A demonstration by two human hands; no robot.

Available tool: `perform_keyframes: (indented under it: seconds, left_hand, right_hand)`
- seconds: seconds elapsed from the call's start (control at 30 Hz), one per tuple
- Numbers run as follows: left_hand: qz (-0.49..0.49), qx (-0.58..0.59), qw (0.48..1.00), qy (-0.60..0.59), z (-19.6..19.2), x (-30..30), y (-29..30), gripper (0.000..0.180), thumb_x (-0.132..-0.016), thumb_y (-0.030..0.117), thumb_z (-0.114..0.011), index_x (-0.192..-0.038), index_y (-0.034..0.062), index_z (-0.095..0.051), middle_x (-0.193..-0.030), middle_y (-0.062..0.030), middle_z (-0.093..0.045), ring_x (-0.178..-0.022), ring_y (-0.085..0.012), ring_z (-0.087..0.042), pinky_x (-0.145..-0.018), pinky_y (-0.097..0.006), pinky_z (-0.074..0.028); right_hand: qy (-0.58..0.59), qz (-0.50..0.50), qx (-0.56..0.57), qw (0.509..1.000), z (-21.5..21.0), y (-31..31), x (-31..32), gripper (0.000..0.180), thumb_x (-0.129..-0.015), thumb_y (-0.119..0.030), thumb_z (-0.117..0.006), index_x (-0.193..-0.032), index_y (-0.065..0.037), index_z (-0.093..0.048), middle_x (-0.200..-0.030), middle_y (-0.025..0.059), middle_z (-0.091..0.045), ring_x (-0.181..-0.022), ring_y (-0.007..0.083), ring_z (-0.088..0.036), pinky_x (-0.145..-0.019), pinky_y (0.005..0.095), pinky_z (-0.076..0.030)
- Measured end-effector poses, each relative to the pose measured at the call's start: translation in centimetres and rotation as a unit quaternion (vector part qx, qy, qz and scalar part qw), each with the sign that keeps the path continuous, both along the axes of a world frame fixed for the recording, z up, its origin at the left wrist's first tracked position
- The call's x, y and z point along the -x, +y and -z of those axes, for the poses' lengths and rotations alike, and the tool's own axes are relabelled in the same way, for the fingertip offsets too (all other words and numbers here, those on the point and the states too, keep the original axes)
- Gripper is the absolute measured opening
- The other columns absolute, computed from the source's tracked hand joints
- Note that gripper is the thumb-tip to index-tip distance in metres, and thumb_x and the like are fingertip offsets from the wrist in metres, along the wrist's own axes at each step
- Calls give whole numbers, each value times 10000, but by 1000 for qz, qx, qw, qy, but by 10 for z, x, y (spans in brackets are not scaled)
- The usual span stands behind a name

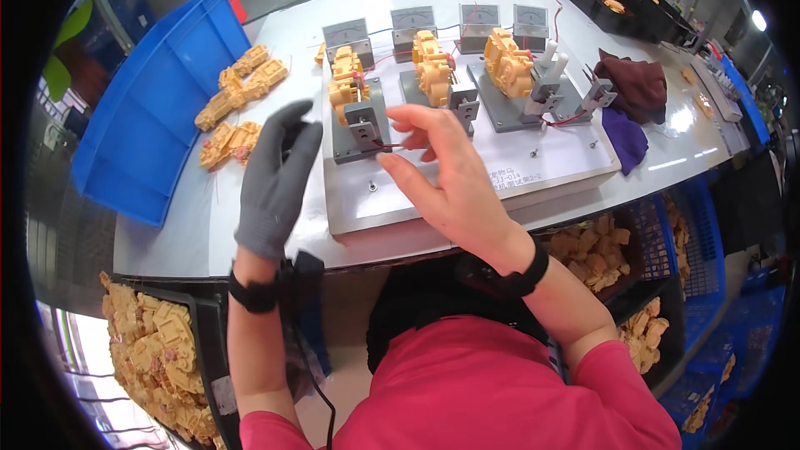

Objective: The person places yellow plastic toy car bodies onto a white testing board with metal clamps and wires. They secure the items in the clamps and adjust the setup, occasionally wiping the board with a cloth. The person handles the items one at a time, moving them from a blue bin to the testing station.

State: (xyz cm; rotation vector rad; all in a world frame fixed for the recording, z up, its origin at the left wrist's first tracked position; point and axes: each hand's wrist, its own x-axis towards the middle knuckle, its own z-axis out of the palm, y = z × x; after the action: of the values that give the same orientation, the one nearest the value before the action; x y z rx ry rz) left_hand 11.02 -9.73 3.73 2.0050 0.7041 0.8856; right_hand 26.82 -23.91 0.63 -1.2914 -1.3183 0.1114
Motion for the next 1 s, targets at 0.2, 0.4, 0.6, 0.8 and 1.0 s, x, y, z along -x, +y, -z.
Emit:
perform_keyframes:
  seconds: [0.2,0.4,0.6,0.8,1.0]
  left_hand:
    - [106,47,986,120,-34,-24,40,441,-1045,289,-465,-1434,83,-491,-1354,-62,-522,-1173,-172,-578,-959,-320,-495]
    - [67,202,962,171,-52,-74,53,622,-958,538,-561,-1417,123,-504,-1298,-80,-571,-1166,-199,-590,-952,-343,-510]
    - [110,-63,919,373,-54,-99,68,782,-756,437,-756,-1348,-9,-508,-1104,-163,-660,-923,-213,-657,-761,-339,-567]
    - [-42,-189,935,297,-59,-108,62,383,-717,254,-685,-1008,9,-730,-965,-203,-717,-866,-320,-702,-770,-393,-564]
    - [-88,-152,971,164,-106,-13,56,512,-774,284,-675,-1197,-3,-640,-968,-207,-708,-807,-279,-714,-711,-372,-580]
  right_hand:
    - [37,-29,-14,999,5,18,10,417,-938,-135,-657,-1306,-8,-507,-1143,156,-543,-1027,280,-580,-919,383,-476]
    - [21,-6,-17,1000,11,21,9,403,-926,-124,-663,-1292,-18,-532,-1138,150,-545,-1044,286,-573,-933,380,-471]
    - [58,-68,-5,996,15,29,12,388,-903,-143,-703,-1253,-34,-576,-1064,139,-632,-954,248,-622,-865,372,-502]
    - [67,-66,46,995,11,17,12,307,-941,-117,-676,-1236,-64,-604,-902,8,-590,-858,87,-572,-762,249,-479]
    - [59,-70,31,995,24,16,-4,392,-969,-165,-662,-1336,-69,-559,-1068,35,-559,-916,104,-547,-849,259,-456]
